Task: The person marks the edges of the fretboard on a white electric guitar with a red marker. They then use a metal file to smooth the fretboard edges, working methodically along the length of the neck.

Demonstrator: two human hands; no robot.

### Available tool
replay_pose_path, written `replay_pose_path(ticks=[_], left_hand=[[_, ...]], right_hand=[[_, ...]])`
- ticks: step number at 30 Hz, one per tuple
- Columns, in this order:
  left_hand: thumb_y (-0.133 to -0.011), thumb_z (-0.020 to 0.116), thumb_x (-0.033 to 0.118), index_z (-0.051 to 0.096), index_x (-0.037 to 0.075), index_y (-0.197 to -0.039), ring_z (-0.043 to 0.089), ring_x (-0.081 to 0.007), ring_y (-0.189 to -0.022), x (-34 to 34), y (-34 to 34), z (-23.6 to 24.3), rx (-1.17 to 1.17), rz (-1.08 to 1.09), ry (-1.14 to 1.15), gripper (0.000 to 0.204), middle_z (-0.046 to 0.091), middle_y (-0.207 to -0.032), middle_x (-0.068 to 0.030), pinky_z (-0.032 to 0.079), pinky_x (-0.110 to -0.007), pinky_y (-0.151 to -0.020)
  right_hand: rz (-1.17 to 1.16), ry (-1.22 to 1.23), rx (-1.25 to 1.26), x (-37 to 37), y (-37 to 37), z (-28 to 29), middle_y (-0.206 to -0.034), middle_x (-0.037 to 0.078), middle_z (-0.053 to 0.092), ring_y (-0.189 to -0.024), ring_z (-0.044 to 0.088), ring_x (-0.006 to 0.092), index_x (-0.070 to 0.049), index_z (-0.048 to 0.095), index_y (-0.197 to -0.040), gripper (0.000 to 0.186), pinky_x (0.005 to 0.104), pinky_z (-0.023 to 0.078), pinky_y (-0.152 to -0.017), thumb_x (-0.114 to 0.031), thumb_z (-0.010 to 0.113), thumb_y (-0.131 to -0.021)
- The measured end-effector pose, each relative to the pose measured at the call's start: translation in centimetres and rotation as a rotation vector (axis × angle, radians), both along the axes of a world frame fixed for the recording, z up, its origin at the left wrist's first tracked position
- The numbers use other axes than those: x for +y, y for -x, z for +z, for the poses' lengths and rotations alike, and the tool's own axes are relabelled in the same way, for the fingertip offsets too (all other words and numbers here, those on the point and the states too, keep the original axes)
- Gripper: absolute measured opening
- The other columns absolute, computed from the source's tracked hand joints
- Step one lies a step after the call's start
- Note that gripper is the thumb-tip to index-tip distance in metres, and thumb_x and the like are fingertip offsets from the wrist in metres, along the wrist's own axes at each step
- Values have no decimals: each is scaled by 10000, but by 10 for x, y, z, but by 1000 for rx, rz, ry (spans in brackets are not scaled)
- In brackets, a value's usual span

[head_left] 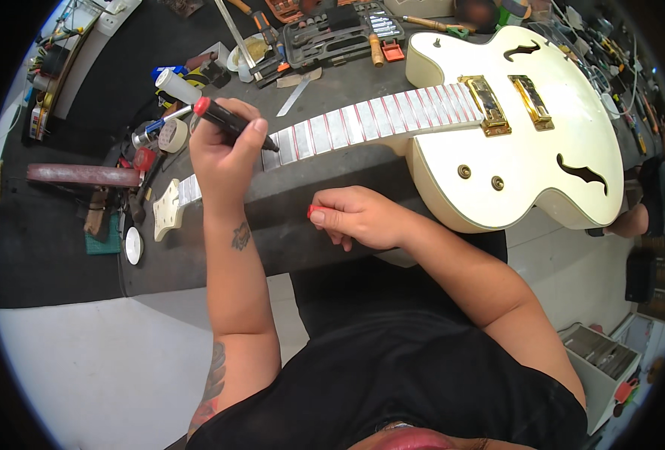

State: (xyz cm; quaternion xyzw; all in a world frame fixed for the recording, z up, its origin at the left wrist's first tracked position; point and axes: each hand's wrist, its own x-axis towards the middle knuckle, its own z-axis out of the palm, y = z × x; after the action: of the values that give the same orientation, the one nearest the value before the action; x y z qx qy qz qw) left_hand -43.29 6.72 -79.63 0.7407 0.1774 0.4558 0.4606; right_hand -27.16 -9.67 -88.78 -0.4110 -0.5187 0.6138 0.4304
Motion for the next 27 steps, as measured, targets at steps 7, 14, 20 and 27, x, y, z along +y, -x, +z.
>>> replay_pose_path(ticks=[7, 14, 20, 27], left_hand=[[-874, 732, -41, 634, -5, -917, 558, -106, -766, -1, 5, -5, 5, -141, -150, 113, 658, -893, -57, 412, -283, -675], [-871, 749, -19, 636, -8, -909, 543, -98, -714, -2, 4, -3, 54, -150, -215, 121, 638, -832, -44, 408, -283, -643], [-923, 762, 18, 653, 5, -928, 538, -57, -697, -3, -4, -1, 101, 33, -135, 110, 628, -800, 3, 402, -256, -616], [-965, 796, 93, 674, 35, -959, 551, -38, -703, 4, -17, 3, 176, 236, -74, 136, 620, -770, 40, 404, -232, -609]], right_hand=[[-2, 13, 1, -1, 0, 6, -838, 62, 639, -740, 671, 148, -26, 638, -981, 412, 331, 578, -642, -401, 576, -1141], [11, 2, -9, -1, -1, 3, -854, 48, 632, -767, 658, 140, -24, 652, -1011, 410, 323, 583, -651, -403, 573, -1147], [19, 4, -22, -1, -1, 4, -870, 42, 630, -781, 653, 137, -22, 660, -1031, 415, 317, 583, -660, -410, 571, -1149], [24, 2, -28, -1, 0, 7, -875, 39, 629, -786, 654, 134, -24, 655, -1026, 422, 315, 580, -664, -417, 565, -1151]])
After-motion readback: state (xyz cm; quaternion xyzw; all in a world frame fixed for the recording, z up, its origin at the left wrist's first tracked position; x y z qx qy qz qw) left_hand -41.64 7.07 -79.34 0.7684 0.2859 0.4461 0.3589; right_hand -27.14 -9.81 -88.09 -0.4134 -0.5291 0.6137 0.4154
